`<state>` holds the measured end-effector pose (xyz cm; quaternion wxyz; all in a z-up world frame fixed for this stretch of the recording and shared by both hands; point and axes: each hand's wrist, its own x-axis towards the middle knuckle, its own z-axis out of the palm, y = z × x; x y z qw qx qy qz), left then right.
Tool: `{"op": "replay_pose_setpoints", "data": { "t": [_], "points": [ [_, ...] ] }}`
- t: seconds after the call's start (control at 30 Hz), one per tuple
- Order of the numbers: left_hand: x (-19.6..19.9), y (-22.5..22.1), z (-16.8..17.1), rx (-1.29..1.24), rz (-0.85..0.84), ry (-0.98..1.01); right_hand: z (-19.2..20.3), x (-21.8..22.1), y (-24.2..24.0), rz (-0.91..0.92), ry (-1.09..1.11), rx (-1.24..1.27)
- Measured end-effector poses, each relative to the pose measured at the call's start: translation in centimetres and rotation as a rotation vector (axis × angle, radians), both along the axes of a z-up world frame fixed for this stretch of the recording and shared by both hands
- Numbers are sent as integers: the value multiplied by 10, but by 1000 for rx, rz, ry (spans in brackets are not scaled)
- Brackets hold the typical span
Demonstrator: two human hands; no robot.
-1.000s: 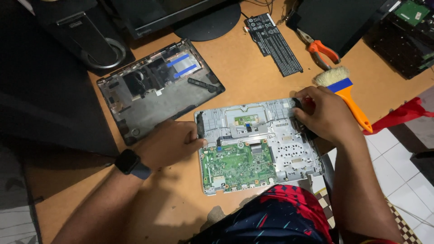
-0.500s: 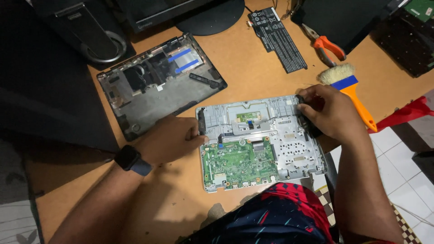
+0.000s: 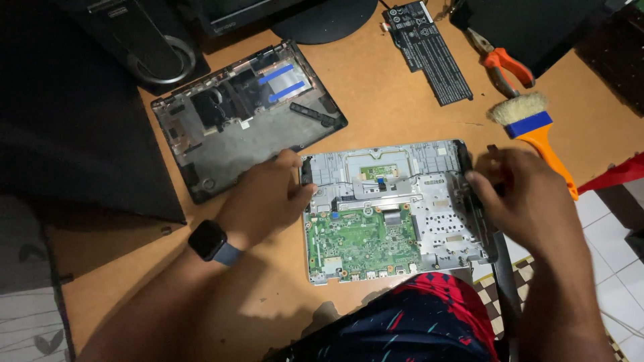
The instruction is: Disassembling a laptop by removing internal screws and extracting the battery component.
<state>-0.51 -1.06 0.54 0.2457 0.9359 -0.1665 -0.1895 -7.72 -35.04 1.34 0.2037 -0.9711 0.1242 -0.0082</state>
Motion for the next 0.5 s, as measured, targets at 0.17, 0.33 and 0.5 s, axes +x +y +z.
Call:
{"op": "replay_pose_setpoints", "data": {
  "t": [0.17,0.33,0.5],
  "points": [
    [1,-2,-2,-40,-13,-29,1,-38,-4,-69,192,-160],
    [0,-8,5,-12,3,-22,-33,-57,-29,-66,-1,-32],
    [0,-10,10,10,40,16,-92,-56,-65,-246,-465,683]
  ]
}}
